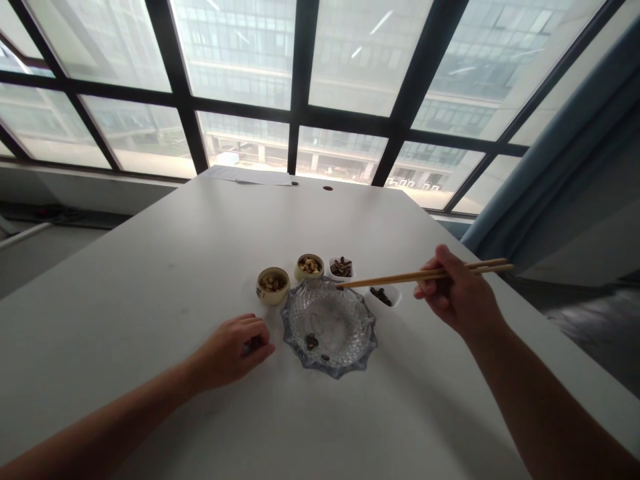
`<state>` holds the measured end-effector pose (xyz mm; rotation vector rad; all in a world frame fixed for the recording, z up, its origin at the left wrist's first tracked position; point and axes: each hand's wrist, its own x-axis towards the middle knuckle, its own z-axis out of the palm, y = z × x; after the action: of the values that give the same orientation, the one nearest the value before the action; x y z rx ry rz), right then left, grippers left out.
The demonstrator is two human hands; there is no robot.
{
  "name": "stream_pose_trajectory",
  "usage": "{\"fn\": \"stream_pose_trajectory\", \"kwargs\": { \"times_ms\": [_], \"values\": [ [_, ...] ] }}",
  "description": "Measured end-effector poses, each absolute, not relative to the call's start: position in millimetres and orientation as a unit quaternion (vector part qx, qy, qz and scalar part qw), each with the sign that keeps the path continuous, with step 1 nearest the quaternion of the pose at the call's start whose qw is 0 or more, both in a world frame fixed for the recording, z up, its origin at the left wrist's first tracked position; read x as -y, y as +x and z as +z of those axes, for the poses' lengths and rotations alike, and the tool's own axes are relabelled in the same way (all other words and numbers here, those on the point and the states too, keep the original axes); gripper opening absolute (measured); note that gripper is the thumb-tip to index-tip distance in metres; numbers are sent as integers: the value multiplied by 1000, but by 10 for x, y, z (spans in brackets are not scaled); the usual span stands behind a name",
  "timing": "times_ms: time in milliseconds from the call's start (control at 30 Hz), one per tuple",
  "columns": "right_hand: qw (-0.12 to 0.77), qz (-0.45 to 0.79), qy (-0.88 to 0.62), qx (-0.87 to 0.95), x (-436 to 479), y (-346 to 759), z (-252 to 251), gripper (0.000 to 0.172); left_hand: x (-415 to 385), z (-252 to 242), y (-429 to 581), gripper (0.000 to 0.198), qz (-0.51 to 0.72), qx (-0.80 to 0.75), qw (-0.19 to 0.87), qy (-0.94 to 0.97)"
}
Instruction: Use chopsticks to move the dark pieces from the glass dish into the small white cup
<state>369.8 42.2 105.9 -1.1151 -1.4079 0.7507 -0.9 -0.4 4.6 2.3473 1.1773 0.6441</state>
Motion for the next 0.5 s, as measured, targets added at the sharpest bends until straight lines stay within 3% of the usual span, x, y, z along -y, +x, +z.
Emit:
{"fn": "stream_pose_trajectory", "kwargs": {
  "times_ms": [100,267,400,500],
  "values": [
    [599,415,-466,501,-448,3774,1083,53,-1,47,1,21,238,-421,216,848],
    [609,407,-464,498,-468,3846,1082,51,-20,25,21,22,238,-421,216,848],
    [616,249,-505,550,-392,3913,1115,53,-37,2,46,25,241,-424,218,846],
    [546,101,-546,627,-259,3971,1204,52,-41,-4,62,26,241,-423,217,846]
  ]
}}
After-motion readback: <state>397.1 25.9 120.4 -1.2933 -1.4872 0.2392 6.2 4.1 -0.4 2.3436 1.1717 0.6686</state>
